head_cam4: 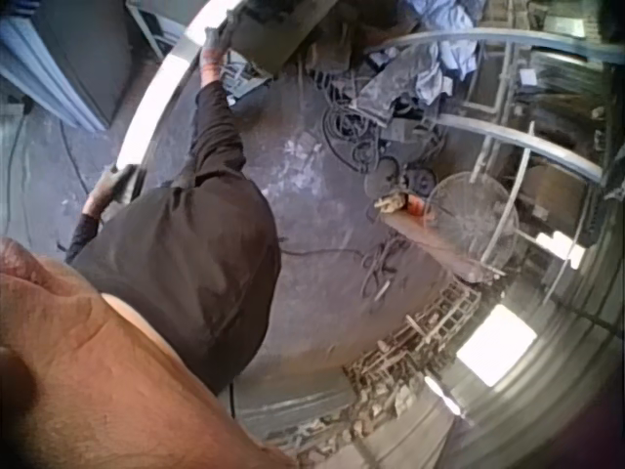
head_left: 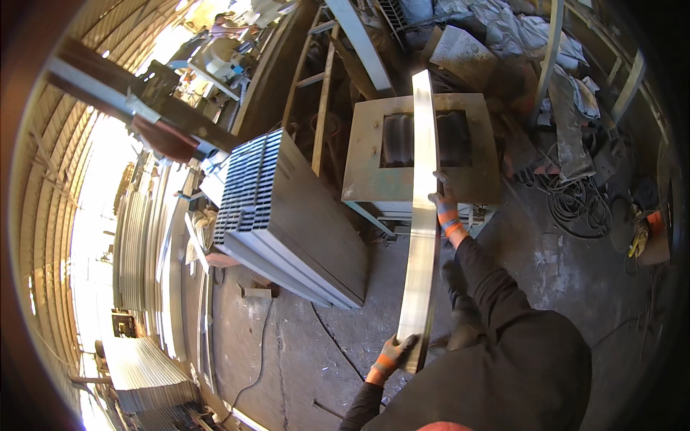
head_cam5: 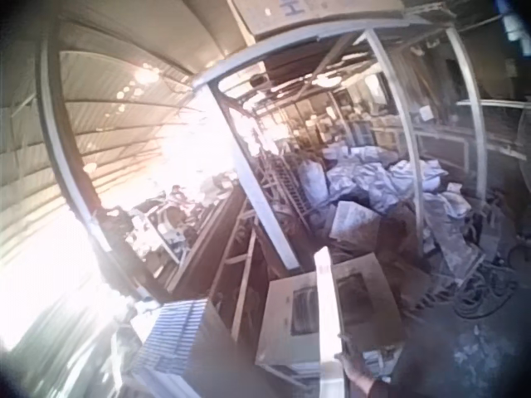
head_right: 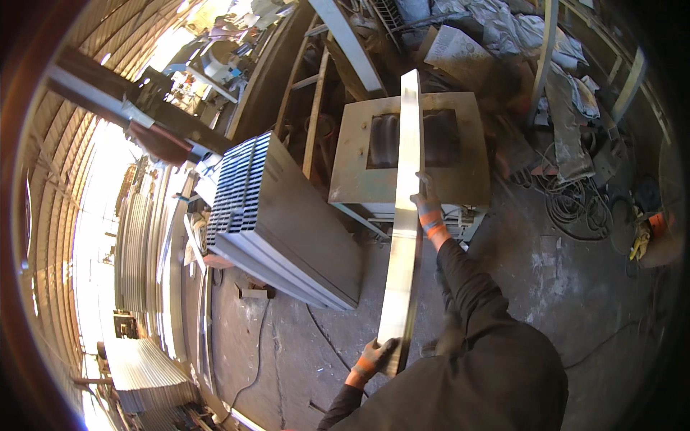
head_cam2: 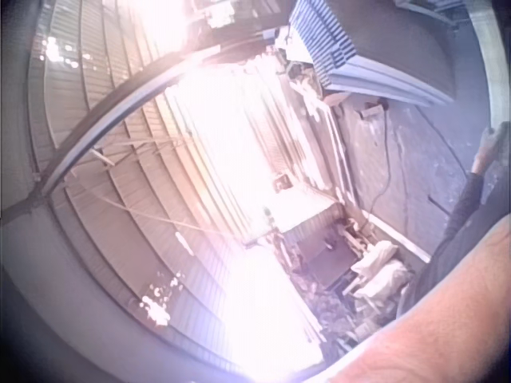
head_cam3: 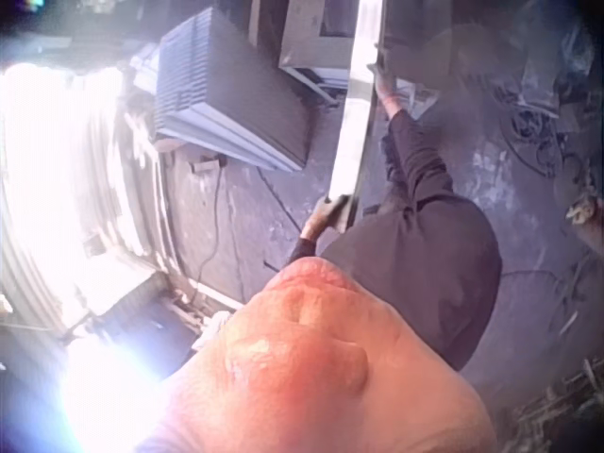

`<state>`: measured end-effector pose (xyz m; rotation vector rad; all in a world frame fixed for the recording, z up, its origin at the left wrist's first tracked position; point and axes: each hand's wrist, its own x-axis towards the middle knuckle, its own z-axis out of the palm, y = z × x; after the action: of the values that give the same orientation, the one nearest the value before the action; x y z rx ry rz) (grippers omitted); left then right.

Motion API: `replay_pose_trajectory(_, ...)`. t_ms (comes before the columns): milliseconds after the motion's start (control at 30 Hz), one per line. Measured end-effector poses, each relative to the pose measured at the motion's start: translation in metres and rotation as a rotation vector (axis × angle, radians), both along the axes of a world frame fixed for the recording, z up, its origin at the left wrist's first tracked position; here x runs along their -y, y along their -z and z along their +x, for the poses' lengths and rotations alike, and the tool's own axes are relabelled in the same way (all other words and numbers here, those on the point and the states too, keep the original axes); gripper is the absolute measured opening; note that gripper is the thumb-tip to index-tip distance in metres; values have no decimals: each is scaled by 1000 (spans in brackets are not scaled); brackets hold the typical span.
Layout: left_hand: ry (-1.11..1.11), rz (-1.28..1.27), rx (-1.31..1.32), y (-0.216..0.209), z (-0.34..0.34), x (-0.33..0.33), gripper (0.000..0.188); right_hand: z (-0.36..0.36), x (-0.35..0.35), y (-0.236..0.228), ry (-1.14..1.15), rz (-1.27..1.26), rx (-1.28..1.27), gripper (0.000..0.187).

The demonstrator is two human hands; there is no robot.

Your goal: The person repeatedly sands long metal profiles on a stationary belt sander in a workshop. They handle each profile one at a time, sanding both sides, then place the finished pieces into a vertical stack nearby.

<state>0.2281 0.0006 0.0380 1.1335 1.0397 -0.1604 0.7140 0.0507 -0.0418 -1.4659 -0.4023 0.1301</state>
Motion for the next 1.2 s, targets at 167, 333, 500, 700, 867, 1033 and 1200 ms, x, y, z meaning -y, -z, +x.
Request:
replay_pose_trajectory(167, 305, 600, -107, 7, 153, -59, 67, 143, -64, -12, -51, -893, 736, 60)
replay_pose_trajectory(333, 247, 649, -76, 17, 279, -106, 62, 228, -133, -25, -7, -1217, 869, 68)
replay_pose_trajectory(500, 306, 677, -29, 52, 292, -135, 60, 239, -141, -25, -81, -1231, 959, 63)
replay_pose_trajectory(700, 225, 599, 15, 76, 173, -84, 64, 131, -89, -28, -163, -1227, 872, 60)
replay_pose_trajectory(867, 186, 482, -73, 71, 38, -27, 68, -3, -26, -37, -183, -1159, 858, 57)
replay_pose_trajectory(1033, 161, 481, -147, 51, -100, 49, 71, -146, 40, -41, -174, -1032, 900, 58)
replay_pose_trajectory(1200, 186, 464, -214, 44, -222, 119, 68, -267, 103, -34, -283, -1129, 883, 61)
